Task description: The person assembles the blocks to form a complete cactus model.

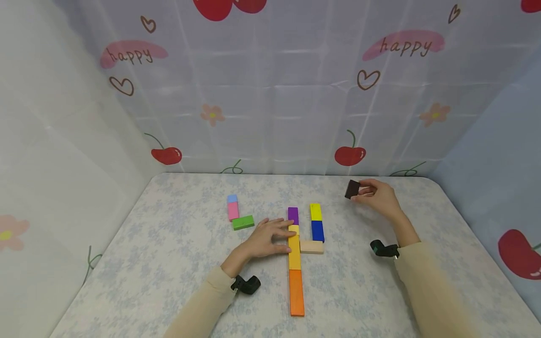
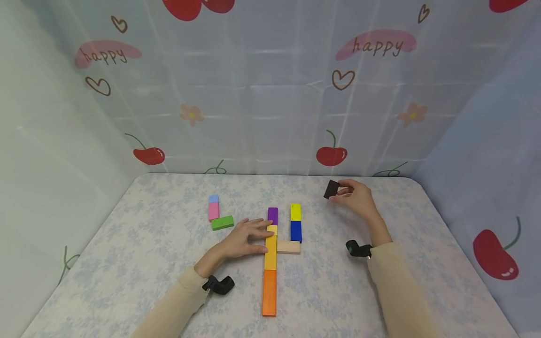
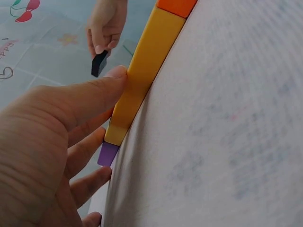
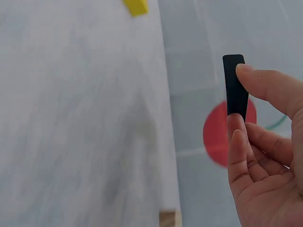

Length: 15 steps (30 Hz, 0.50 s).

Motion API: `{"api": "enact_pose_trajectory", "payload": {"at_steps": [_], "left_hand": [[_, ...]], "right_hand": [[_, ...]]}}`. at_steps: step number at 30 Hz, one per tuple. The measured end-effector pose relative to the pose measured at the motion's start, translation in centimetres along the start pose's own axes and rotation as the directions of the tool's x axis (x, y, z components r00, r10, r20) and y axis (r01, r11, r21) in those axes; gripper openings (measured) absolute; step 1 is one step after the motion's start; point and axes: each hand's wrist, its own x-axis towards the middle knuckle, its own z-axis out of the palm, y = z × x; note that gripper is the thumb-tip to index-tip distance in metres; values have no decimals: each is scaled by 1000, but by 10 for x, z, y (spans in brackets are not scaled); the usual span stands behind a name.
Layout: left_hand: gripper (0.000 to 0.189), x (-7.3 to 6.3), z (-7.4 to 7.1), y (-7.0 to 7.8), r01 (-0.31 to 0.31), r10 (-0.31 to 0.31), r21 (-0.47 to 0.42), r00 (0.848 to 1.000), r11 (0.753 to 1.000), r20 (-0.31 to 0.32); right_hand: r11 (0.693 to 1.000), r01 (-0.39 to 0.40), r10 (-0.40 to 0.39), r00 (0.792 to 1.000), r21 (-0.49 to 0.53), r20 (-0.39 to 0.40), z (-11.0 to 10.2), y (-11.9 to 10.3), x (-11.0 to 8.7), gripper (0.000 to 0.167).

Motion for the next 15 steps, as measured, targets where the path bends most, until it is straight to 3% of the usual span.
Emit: {"api": "enact_pose_trajectory", "payload": {"at_steps": [8, 15], "left_hand": [[49, 0, -1, 2, -6, 6, 0, 1000, 1000, -5], [48, 0, -1, 3, -10, 11, 8, 1000, 1000, -9]], "right_hand": [[997, 62, -65, 996, 40, 60, 35, -46, 29, 65], [995, 83, -91, 987, 62, 132, 71, -74, 40, 62]]}}
